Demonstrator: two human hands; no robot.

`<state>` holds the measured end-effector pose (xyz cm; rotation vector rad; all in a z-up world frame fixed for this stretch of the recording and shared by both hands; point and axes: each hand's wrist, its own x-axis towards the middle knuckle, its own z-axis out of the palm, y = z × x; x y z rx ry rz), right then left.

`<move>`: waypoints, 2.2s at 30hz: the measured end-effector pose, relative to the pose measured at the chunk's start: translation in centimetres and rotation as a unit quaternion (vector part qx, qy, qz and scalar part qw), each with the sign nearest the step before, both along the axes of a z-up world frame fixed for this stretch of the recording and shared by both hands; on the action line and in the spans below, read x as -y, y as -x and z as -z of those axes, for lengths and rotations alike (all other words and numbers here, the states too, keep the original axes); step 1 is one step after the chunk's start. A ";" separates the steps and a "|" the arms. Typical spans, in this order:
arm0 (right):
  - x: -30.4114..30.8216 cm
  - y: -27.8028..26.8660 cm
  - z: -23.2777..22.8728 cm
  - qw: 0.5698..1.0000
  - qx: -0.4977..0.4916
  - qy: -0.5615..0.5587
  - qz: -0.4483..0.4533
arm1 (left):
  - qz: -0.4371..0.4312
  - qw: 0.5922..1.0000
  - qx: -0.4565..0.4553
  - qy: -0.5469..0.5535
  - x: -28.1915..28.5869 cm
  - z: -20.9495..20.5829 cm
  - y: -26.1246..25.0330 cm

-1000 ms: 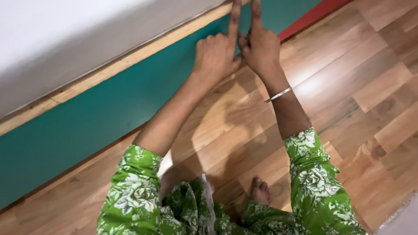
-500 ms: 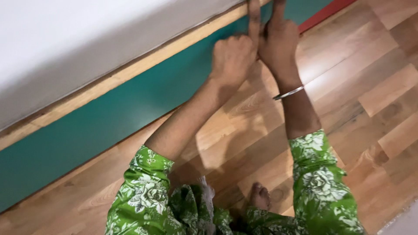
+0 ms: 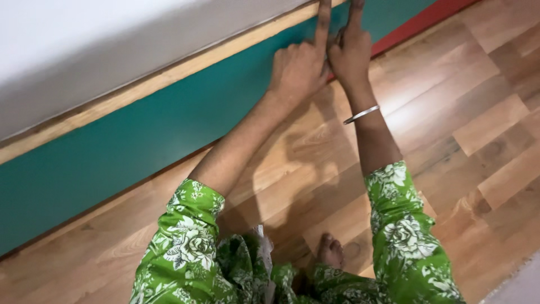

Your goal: The person tucks the edges of a white bedsheet into the gap between the mattress and the bed frame by hand.

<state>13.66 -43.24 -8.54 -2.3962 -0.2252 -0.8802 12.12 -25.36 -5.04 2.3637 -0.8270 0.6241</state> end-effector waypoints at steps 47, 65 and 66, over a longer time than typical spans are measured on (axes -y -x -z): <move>-6.8 4.2 -3.8 0.994 -0.033 0.101 0.032 | -0.041 0.993 -0.047 -0.097 -4.6 -2.3 1.9; -4.6 0.7 -1.1 0.982 -0.087 0.143 0.090 | -0.055 0.994 -0.008 -0.097 -0.2 1.7 -1.8; -5.1 1.0 -1.5 0.979 -0.102 0.144 0.104 | -0.043 0.992 -0.035 -0.110 -0.8 0.8 -1.2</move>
